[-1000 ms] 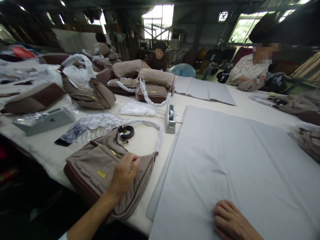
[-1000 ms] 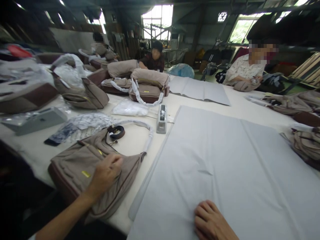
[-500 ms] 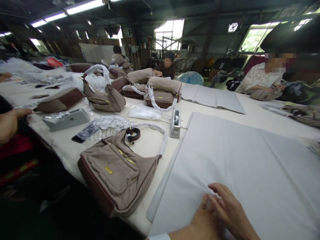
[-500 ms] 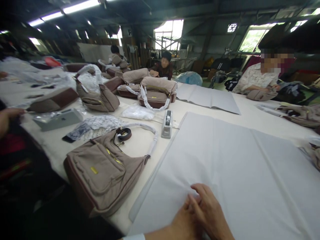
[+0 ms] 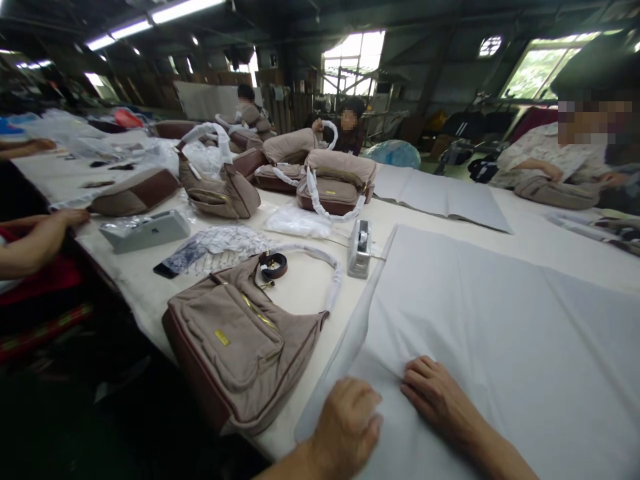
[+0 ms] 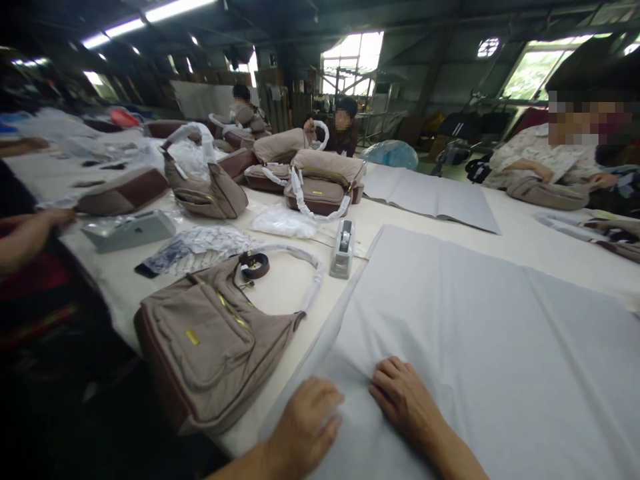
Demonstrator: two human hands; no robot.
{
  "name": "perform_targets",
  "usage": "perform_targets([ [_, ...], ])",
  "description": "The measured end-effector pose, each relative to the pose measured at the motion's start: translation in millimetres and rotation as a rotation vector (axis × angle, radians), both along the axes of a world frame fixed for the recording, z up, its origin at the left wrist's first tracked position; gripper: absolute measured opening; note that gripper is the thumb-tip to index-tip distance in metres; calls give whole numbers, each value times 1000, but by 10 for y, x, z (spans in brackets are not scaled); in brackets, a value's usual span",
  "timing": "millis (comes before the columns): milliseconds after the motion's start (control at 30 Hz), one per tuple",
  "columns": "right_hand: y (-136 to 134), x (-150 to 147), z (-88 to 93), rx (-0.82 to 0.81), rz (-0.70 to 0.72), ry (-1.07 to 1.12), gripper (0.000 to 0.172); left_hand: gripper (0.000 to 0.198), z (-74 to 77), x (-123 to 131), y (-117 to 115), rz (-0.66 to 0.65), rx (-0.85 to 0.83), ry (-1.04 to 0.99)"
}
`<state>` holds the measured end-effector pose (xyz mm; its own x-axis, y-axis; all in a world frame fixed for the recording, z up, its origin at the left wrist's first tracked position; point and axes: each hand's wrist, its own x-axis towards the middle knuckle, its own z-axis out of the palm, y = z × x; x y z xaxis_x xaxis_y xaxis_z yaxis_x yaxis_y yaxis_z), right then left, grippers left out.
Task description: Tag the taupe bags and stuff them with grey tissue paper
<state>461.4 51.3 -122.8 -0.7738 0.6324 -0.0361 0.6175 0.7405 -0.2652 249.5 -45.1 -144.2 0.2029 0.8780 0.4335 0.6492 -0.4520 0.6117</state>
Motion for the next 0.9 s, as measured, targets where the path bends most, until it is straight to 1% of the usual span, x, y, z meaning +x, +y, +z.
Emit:
perform_targets([
  [33,-14,22,-11,0,-3,9,20,23,88,-109,89,99,-91,-36],
  [67,-23,23,-18,1,-5,16,20,26,165,-182,193,169,-160,-62],
  [100,-27,13,-23,-1,-6,21,20,28,224,-219,299,209,-209,-75],
  [167,-28,-14,-30,-5,-11,32,19,25,290,-203,483,238,-253,-85],
  [233,-26,-21,-41,-5,-20,44,19,16,307,-121,595,244,-287,-91],
  [300,-29,-4,-60,-7,-28,64,18,10,302,-40,639,253,-324,-114],
  [400,-49,30,-86,-29,-51,111,20,11,283,1,658,263,-394,-189],
  [500,-81,26,-54,-96,-103,184,24,15,271,-14,686,252,-481,-285],
  [567,-80,-15,15,-201,-217,264,29,19,288,17,698,231,-517,-343],
  [600,-63,-48,58,-269,-314,315,30,20,308,57,695,218,-527,-370],
  [667,17,-129,140,-395,-550,414,35,17,368,181,674,186,-541,-428],
  [700,78,-174,171,-433,-646,448,38,15,402,254,659,162,-552,-459],
  [733,146,-218,195,-451,-706,473,41,14,434,322,645,135,-569,-492],
  [767,212,-261,211,-451,-733,491,40,12,461,377,634,111,-593,-528],
  [833,288,-348,231,-419,-731,521,25,9,497,416,634,88,-675,-620],
  [867,276,-400,240,-400,-725,541,19,17,505,397,651,86,-735,-673],
  [900,224,-467,250,-384,-722,563,16,29,507,354,682,78,-804,-725],
])
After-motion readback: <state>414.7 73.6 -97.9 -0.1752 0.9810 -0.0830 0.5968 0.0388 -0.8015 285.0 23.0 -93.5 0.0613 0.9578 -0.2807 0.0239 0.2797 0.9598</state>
